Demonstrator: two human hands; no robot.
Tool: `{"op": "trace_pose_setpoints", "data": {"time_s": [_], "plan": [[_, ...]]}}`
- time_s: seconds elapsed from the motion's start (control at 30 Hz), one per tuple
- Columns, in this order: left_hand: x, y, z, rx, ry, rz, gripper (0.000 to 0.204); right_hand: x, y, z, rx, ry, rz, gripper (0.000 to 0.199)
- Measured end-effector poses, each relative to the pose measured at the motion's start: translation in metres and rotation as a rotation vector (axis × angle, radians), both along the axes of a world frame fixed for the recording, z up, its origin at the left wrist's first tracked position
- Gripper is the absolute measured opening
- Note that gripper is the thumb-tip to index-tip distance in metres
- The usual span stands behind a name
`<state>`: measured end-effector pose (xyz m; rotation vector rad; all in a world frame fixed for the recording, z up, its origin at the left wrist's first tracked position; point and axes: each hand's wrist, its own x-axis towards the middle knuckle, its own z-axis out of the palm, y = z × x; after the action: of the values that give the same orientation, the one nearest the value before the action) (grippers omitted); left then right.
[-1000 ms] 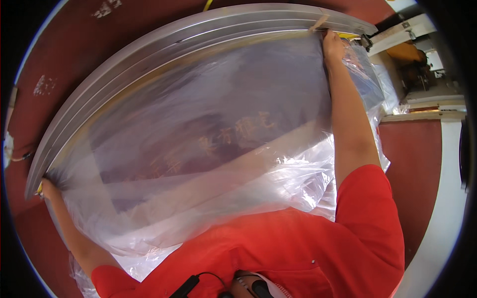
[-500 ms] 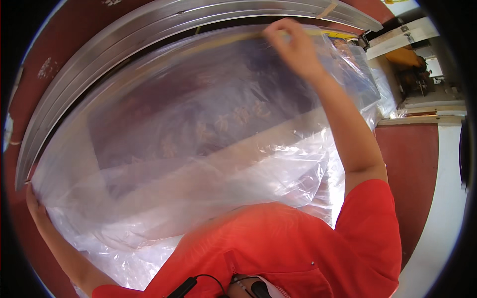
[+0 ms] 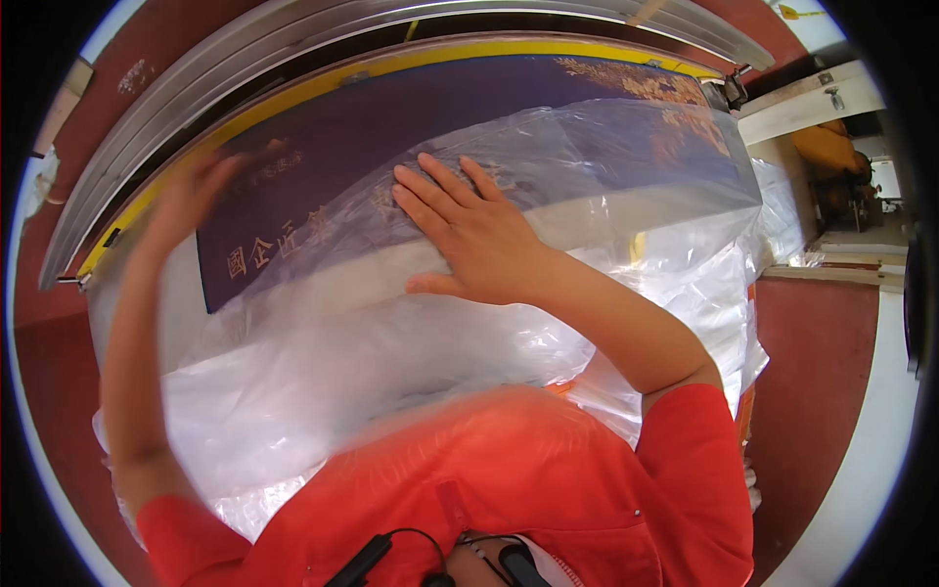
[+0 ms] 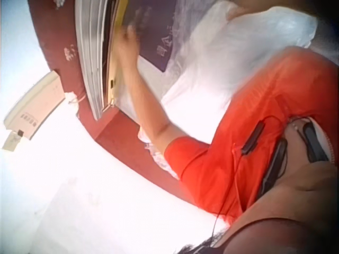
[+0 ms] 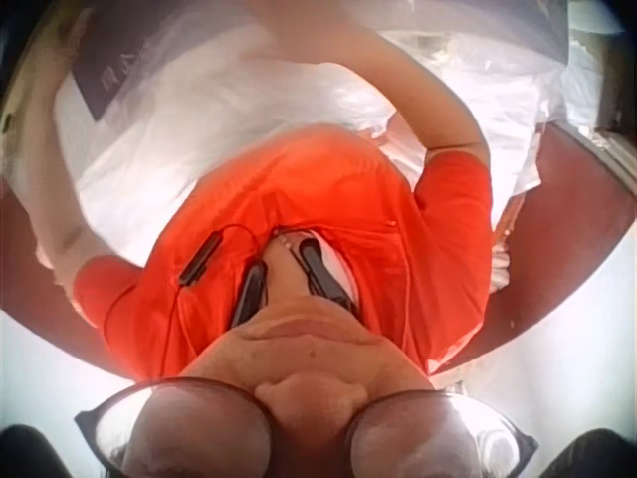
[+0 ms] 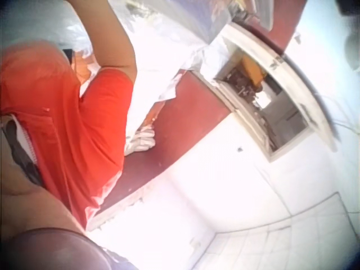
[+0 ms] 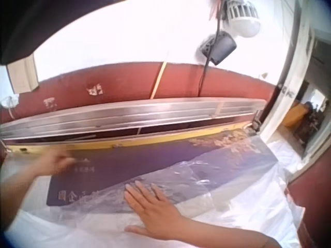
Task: The person wraps a large, flat rectangular object with a clear plastic sheet. They repeatedly smooth the plastic over the surface, fold the edges, and adjust the covering to ensure the object is fully enclosed.
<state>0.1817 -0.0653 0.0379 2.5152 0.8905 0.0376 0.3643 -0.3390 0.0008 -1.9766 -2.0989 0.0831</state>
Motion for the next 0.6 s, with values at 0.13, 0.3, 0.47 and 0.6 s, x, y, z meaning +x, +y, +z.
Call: {"op": "trace_pose_setpoints", "data": {"time_s": [0.13,0.3,0.47,0.6], "plan": [[0.165,-0.106,-0.032,0.164,-0.440,-0.614,0.026,-0.006,-0.007,0.007,0.065,0.071,0.026,0.070],[0.213,-0.131,-0.039,-0.087,-0.334,-0.336,0.021,0.012,-0.059,-0.002,0.098,0.069,-0.257,0.068],[0.236,-0.151,-0.018,-0.740,-0.179,-0.180,0.023,0.013,-0.074,-0.002,0.092,0.103,-0.196,0.071],[0.256,-0.154,-0.023,-0.534,-0.143,-0.434,0.023,0.009,-0.073,0.000,0.137,0.114,-0.182,0.065]]}}
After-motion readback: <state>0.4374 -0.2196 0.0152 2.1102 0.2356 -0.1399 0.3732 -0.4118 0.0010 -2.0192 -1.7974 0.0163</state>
